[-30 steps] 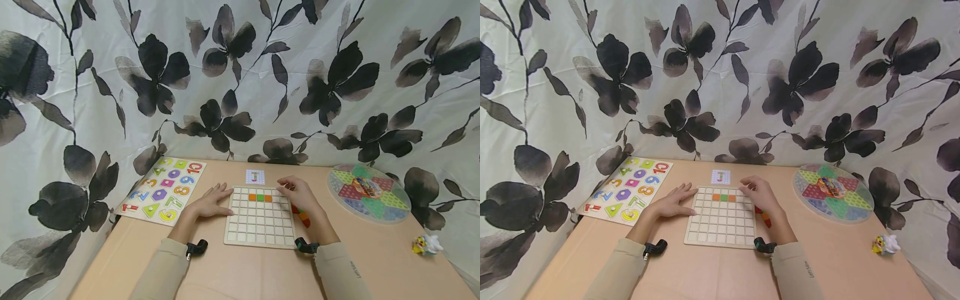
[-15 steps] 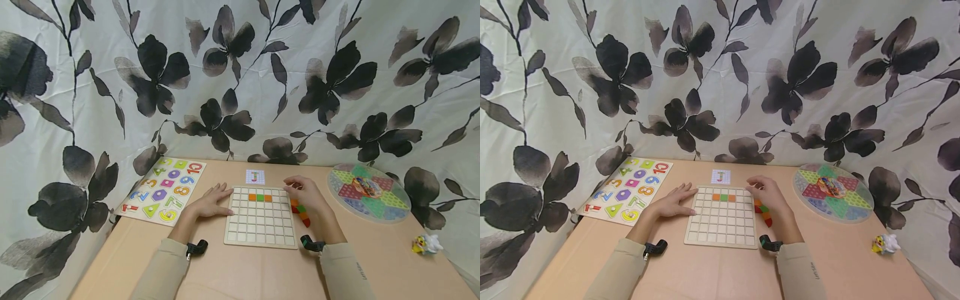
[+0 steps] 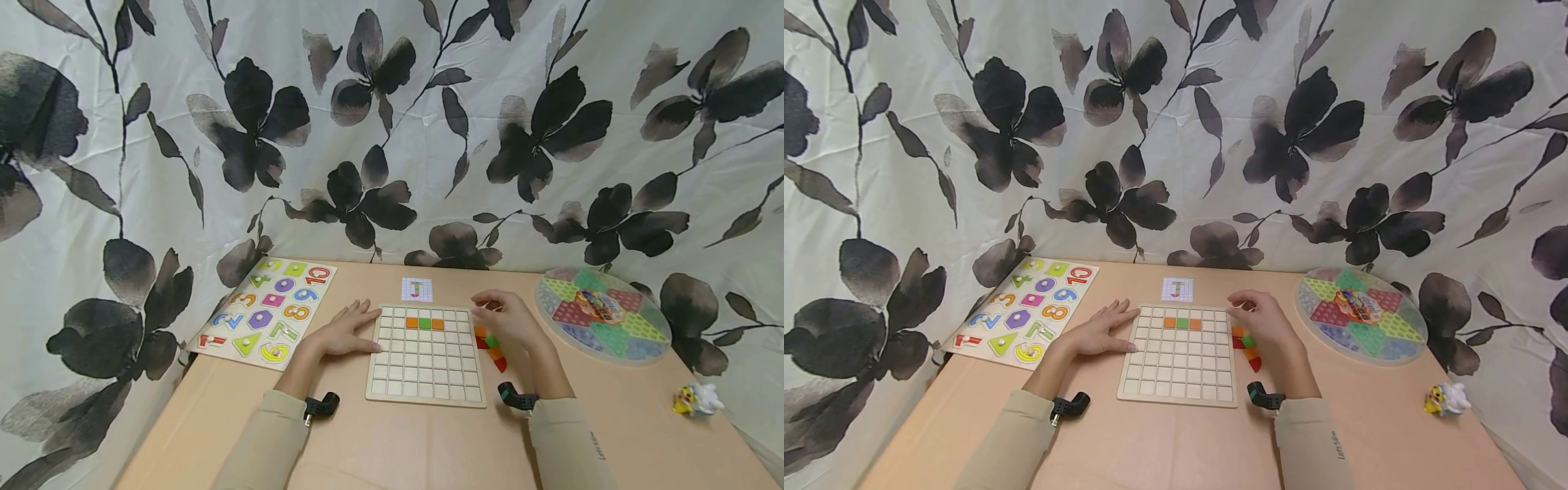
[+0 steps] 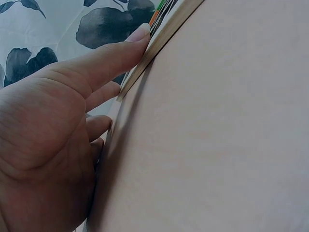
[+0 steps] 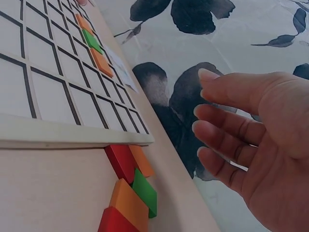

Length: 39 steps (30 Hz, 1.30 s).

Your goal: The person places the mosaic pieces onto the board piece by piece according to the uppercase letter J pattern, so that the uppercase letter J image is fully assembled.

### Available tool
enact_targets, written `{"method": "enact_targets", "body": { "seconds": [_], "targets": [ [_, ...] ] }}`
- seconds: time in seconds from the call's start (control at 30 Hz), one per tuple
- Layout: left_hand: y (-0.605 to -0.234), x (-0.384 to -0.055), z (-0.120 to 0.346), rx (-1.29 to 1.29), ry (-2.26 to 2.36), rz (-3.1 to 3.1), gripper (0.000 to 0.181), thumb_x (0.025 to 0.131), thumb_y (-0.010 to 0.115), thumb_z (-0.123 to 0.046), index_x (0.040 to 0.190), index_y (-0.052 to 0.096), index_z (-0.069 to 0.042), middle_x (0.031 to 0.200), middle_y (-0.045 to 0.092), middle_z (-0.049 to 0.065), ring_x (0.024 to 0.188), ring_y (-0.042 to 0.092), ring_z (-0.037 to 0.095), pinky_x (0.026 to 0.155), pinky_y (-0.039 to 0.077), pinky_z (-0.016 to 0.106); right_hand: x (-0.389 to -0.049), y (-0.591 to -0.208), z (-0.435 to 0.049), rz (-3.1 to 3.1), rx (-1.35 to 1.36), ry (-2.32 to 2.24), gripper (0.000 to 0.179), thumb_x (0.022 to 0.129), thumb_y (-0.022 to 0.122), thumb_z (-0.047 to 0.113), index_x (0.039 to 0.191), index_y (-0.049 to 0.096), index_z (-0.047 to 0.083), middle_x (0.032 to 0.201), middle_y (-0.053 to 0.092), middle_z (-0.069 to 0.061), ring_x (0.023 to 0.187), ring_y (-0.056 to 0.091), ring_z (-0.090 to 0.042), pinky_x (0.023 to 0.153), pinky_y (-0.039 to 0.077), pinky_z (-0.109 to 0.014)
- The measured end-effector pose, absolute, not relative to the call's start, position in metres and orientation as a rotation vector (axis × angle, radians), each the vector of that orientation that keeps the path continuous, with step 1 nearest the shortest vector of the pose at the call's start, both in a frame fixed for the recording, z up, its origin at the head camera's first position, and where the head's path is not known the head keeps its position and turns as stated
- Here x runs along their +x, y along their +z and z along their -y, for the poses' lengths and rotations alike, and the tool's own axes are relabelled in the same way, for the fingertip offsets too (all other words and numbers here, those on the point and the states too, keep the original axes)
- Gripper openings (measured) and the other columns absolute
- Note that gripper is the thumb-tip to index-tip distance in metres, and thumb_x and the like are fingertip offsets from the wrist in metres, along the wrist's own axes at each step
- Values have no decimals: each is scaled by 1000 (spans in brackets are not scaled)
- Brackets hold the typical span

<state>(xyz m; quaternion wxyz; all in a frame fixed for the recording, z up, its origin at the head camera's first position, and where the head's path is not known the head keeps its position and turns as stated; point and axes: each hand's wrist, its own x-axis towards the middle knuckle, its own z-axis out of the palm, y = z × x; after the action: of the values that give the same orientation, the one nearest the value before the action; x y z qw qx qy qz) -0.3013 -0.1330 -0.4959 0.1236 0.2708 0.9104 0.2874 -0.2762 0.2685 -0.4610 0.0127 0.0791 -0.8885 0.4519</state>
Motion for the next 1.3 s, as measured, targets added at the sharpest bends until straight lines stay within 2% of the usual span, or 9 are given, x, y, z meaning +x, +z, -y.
{"method": "enact_targets", "body": {
  "seconds": [0.4,0.87,1.3],
  "targets": [
    [-495,-300,133,794,846,-2651,90,88,76,-56,163,38,-23,176,10,14,163,-2,36,132,-2,55,-278,-469,-284,2826,273,1405,34,100,71,20,130,69,4,115,68,-12,104,56,-28,87,51,-30],
    [-494,-300,133,793,849,-2651,89,89,77,-54,163,38,-22,175,11,14,163,-2,36,132,-2,55,-281,-477,-288,2917,204,1429,30,99,72,15,127,71,7,115,69,-11,105,56,-28,91,49,-31],
    [-495,-300,134,793,864,-2649,89,89,77,-54,163,39,-22,175,11,15,163,-1,37,132,-2,55,-284,-486,-288,2962,222,1402,28,97,74,11,124,73,6,110,70,-10,101,57,-27,84,54,-26]
  ]
}}
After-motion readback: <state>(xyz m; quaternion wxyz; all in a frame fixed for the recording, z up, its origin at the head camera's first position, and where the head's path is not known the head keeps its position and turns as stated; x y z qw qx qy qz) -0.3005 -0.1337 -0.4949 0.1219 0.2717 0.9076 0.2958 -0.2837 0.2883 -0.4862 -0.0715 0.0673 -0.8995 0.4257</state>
